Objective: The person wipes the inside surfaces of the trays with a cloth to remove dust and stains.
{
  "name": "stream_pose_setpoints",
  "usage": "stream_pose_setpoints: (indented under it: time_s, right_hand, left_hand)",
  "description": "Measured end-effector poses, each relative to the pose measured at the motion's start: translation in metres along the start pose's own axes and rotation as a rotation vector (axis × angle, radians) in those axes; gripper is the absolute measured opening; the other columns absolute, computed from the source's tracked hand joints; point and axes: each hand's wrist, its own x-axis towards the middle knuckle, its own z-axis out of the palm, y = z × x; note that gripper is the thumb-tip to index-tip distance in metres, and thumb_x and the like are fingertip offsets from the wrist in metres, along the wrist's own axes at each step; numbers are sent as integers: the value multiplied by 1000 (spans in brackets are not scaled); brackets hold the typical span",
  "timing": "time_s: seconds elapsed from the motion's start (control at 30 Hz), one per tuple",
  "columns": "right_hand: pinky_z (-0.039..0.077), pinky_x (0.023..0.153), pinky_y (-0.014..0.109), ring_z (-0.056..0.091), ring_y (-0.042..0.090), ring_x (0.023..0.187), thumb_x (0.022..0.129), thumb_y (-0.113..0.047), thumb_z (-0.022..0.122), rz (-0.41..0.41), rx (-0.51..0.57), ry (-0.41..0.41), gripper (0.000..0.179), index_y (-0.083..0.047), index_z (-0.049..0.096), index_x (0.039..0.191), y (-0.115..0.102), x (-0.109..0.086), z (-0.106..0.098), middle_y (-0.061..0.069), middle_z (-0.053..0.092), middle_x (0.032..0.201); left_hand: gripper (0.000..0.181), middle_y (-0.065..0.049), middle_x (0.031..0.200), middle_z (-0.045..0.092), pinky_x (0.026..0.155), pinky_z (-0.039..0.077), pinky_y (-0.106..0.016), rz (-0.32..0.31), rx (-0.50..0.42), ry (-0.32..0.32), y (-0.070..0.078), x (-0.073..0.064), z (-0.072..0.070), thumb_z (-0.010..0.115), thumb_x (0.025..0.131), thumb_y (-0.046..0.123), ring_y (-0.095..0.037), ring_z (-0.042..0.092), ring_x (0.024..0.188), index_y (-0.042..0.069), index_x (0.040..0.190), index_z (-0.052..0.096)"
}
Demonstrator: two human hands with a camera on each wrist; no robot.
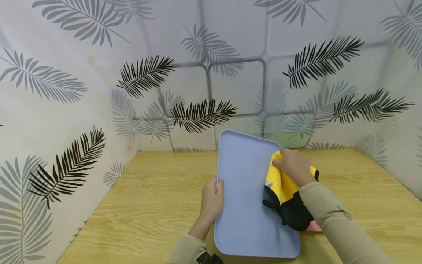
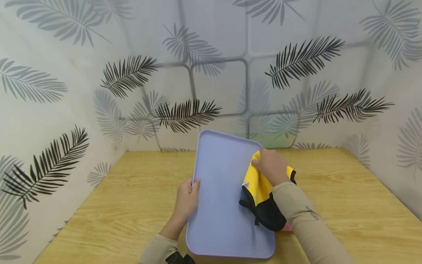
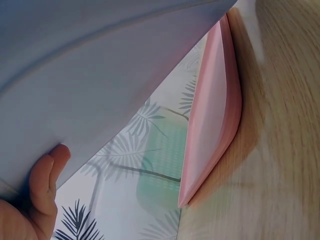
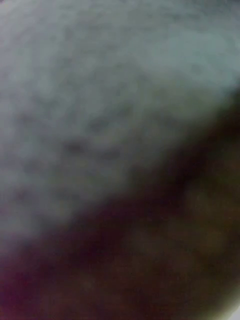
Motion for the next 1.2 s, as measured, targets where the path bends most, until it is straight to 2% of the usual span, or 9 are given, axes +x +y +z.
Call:
stream_pose_setpoints:
  time_s: [0.23,0.57,0.77,0.87,1.0,1.2]
  right_hand:
    - [41,51,38,51,28,62,84,-27,57,0,11,6,46,8,52,113,6,1,1,27,57,93]
    - [39,51,36,50,29,65,84,-28,56,-25,-10,3,46,6,52,115,0,0,-1,27,57,98]
    - [31,48,31,45,26,59,84,-27,56,-66,26,-3,45,7,51,114,-11,-2,-1,20,57,84]
    - [36,49,35,47,28,61,84,-27,56,-87,35,3,44,6,51,113,-19,-2,-2,21,57,85]
    - [41,58,41,49,30,69,84,-24,57,-127,73,28,42,7,53,111,-30,-2,-1,24,57,94]
    - [40,64,37,48,27,70,83,-22,59,-166,126,34,39,8,54,108,-49,-3,2,18,58,89]
  left_hand:
    - [19,3,54,32,40,27,-21,0,-6,-1,1,0,-2,46,91,4,-4,30,45,-7,78,55]
    - [19,3,54,32,40,28,-21,-8,-15,3,1,0,0,46,91,2,-7,31,46,-8,77,54]
    - [18,3,55,31,41,28,-21,-22,-2,5,0,0,2,47,90,2,-9,31,47,-8,77,54]
    - [18,3,55,31,41,27,-21,-21,0,8,0,0,2,46,91,2,-9,31,47,-7,77,53]
    - [18,3,54,31,40,26,-21,-21,-8,11,0,1,3,46,91,2,-8,30,46,-6,75,52]
    - [19,3,54,30,40,26,-20,-38,-20,10,0,-1,5,46,90,1,-8,29,46,-5,73,51]
